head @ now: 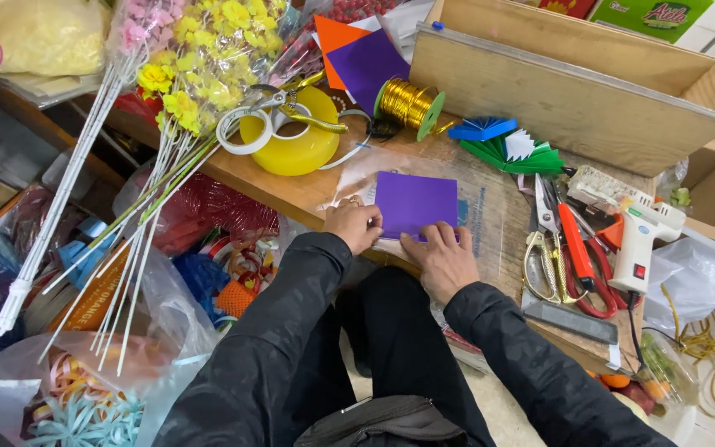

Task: The person is crafting paper fans by folding colored paper and cutting it to size with a utility knife.

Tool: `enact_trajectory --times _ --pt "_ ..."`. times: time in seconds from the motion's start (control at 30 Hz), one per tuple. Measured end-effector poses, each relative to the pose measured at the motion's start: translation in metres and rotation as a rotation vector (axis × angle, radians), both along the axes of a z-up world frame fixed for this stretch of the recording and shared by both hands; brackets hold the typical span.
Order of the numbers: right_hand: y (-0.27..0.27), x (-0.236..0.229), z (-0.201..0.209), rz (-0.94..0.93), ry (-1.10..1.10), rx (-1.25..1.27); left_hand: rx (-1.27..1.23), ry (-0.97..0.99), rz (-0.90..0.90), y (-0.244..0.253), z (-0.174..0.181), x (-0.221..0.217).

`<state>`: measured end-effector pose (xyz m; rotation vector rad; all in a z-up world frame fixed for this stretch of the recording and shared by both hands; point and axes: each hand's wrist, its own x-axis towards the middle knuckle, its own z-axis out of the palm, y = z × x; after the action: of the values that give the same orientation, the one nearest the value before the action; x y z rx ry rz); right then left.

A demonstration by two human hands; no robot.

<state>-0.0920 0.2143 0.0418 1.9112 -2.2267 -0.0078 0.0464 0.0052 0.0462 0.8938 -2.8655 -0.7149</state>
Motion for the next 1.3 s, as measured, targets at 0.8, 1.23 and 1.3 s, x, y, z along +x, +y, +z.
enact_trajectory --times 0.8,1.23,1.3 --pt "0.052 -0.024 0.012 -0.454 -0.139 0.085 0.017 -0.175 0.217 0.036 0.035 -0.006" --pt "0.064 -0.035 -0.037 -0.471 -0.156 -0.076 -0.004 -0.076 0.321 0.056 0.027 -0.018" --pt "0.061 -0.03 -0.031 -0.455 -0.173 -0.113 0.019 -0.016 0.373 0.073 0.042 -0.023"
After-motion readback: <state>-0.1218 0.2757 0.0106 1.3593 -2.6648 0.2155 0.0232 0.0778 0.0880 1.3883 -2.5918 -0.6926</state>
